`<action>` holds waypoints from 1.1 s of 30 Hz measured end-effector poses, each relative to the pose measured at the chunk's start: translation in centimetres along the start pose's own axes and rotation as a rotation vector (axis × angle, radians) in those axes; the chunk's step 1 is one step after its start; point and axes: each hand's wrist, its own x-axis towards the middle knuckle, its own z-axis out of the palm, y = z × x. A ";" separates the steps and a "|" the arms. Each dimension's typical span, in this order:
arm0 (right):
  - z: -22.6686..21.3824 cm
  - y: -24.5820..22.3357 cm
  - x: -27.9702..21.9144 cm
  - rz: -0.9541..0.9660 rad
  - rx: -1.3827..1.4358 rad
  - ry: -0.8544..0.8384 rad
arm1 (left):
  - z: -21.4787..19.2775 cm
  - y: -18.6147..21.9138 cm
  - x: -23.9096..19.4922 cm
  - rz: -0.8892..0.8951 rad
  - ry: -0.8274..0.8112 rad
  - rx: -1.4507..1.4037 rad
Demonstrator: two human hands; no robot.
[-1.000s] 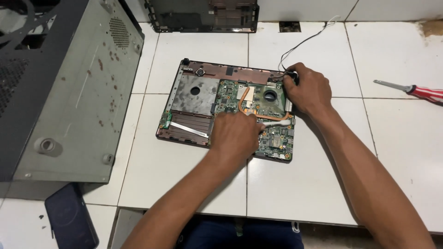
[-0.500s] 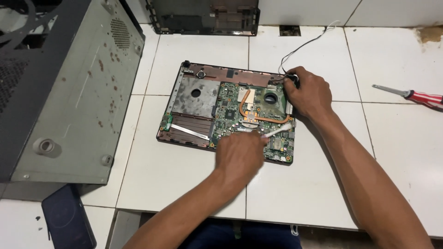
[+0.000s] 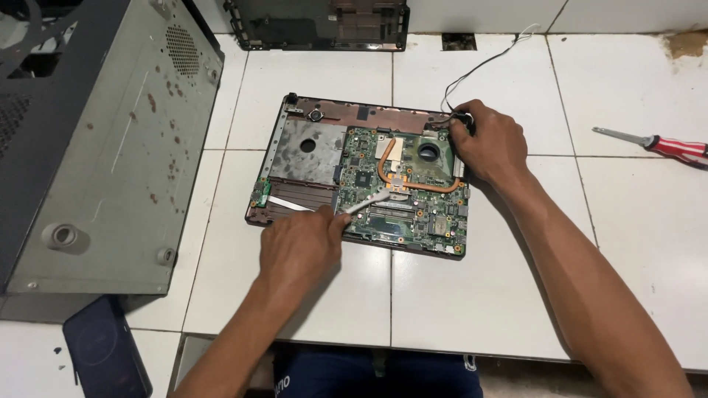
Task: The person cleans the exposed motherboard of a disassembled laptop using a toothbrush and a thin wire. They scrub various components and heat pipes on the circuit board while the laptop remains open on a tiled floor.
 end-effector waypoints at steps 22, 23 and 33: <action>0.0 -1.1 0.1 0.046 -0.094 -0.009 | 6.2 -0.7 -5.6 -0.192 0.320 0.188; -0.2 -1.3 0.1 0.072 -0.090 -0.027 | 6.2 -0.5 -5.8 -0.192 0.217 0.130; -0.2 -1.3 0.0 0.102 -0.078 -0.046 | 6.7 -0.4 -4.9 -0.168 0.307 0.194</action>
